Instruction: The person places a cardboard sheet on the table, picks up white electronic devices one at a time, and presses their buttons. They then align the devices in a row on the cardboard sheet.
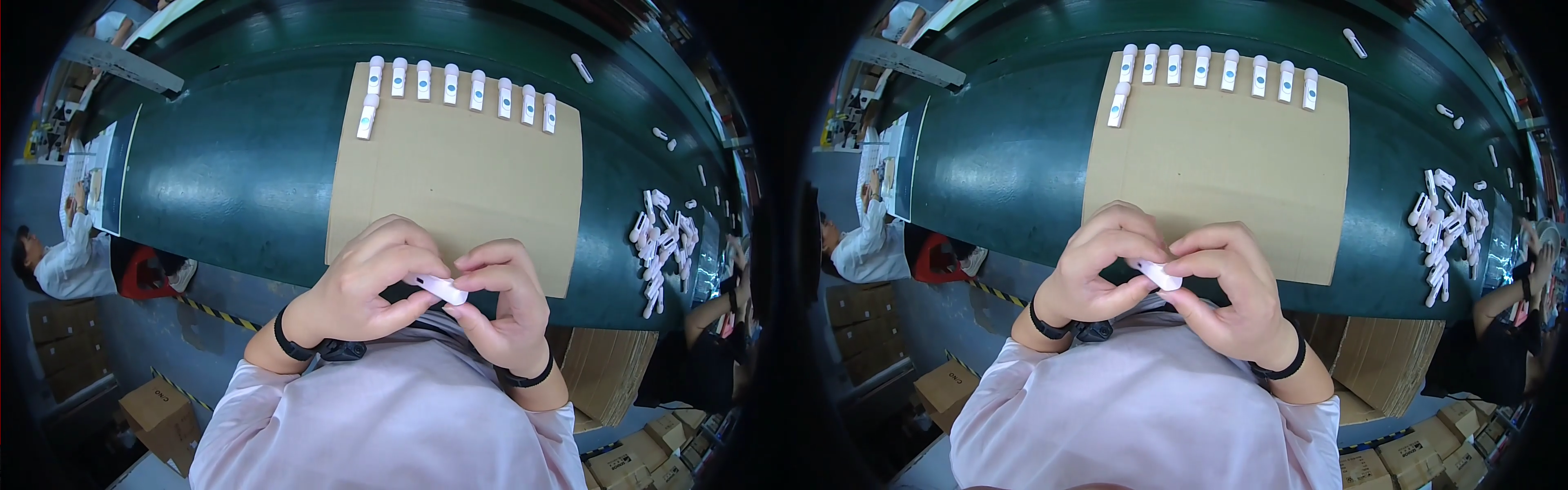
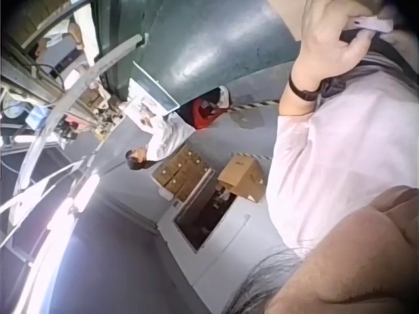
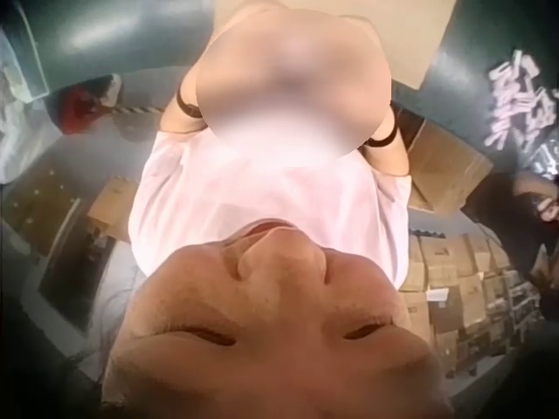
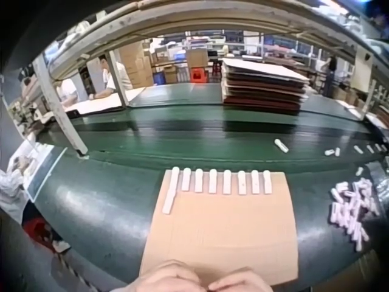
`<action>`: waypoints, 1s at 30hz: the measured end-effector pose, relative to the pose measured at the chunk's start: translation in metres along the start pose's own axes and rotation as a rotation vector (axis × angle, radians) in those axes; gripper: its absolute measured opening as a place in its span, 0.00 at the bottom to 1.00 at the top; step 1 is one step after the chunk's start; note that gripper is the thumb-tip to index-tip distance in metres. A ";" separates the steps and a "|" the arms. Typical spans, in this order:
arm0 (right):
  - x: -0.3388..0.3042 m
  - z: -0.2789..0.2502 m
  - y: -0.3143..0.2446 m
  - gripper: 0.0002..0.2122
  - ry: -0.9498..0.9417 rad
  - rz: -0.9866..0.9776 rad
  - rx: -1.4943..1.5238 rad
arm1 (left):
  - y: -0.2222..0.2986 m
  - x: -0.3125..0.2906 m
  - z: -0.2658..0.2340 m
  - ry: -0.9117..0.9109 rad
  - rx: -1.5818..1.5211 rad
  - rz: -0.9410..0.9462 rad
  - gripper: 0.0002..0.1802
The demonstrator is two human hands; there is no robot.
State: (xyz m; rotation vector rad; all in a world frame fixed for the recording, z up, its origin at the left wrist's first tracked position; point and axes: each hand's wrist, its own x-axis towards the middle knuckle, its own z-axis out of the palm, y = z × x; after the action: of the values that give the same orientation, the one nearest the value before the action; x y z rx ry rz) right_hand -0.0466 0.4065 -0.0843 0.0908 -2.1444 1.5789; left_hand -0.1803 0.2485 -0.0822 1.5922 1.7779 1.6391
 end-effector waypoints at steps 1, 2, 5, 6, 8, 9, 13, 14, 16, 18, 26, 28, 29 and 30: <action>0.001 0.001 -0.001 0.12 -0.012 -0.012 -0.003 | -0.001 0.001 0.001 -0.006 0.020 0.014 0.16; 0.002 0.002 -0.003 0.12 -0.023 -0.025 -0.005 | -0.001 0.001 0.003 -0.012 0.040 0.027 0.16; 0.005 0.002 -0.006 0.12 -0.034 -0.029 0.008 | -0.001 0.001 0.004 0.002 0.048 0.030 0.17; 0.006 0.001 -0.006 0.12 -0.037 -0.022 0.024 | -0.001 0.002 0.005 0.011 0.052 0.032 0.17; 0.007 -0.001 -0.003 0.12 -0.039 -0.016 0.039 | 0.000 0.002 0.004 0.015 0.059 0.027 0.17; 0.004 -0.002 0.004 0.12 -0.039 0.040 0.093 | 0.001 0.002 0.004 0.021 0.066 0.021 0.17; 0.001 -0.006 0.009 0.12 -0.058 0.297 0.321 | 0.004 0.005 0.003 0.009 0.123 0.099 0.17; 0.003 -0.007 0.006 0.12 -0.082 0.445 0.451 | 0.004 0.006 0.004 0.001 0.148 0.140 0.17; 0.004 -0.011 0.002 0.11 -0.093 0.585 0.568 | 0.005 0.006 0.005 -0.042 0.162 0.166 0.17; 0.004 -0.015 0.001 0.11 -0.127 0.669 0.719 | 0.006 0.007 0.004 -0.121 0.203 0.203 0.19; 0.014 -0.081 -0.008 0.13 -0.031 0.346 -0.197 | 0.003 -0.002 -0.031 -0.070 0.269 0.022 0.19; 0.022 -0.106 0.001 0.13 0.001 0.357 -0.252 | -0.004 -0.010 -0.043 0.040 0.352 -0.079 0.18; 0.029 -0.117 0.009 0.13 0.020 0.368 -0.290 | -0.006 -0.015 -0.048 0.041 0.353 -0.072 0.18; 0.037 -0.128 0.018 0.13 0.023 0.362 -0.293 | -0.008 -0.020 -0.053 0.092 0.371 -0.107 0.17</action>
State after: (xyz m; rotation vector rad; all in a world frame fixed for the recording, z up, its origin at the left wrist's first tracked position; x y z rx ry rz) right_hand -0.0426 0.5382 -0.0563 -0.4299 -2.4482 1.4141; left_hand -0.2175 0.2051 -0.0796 1.5482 2.2794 1.4150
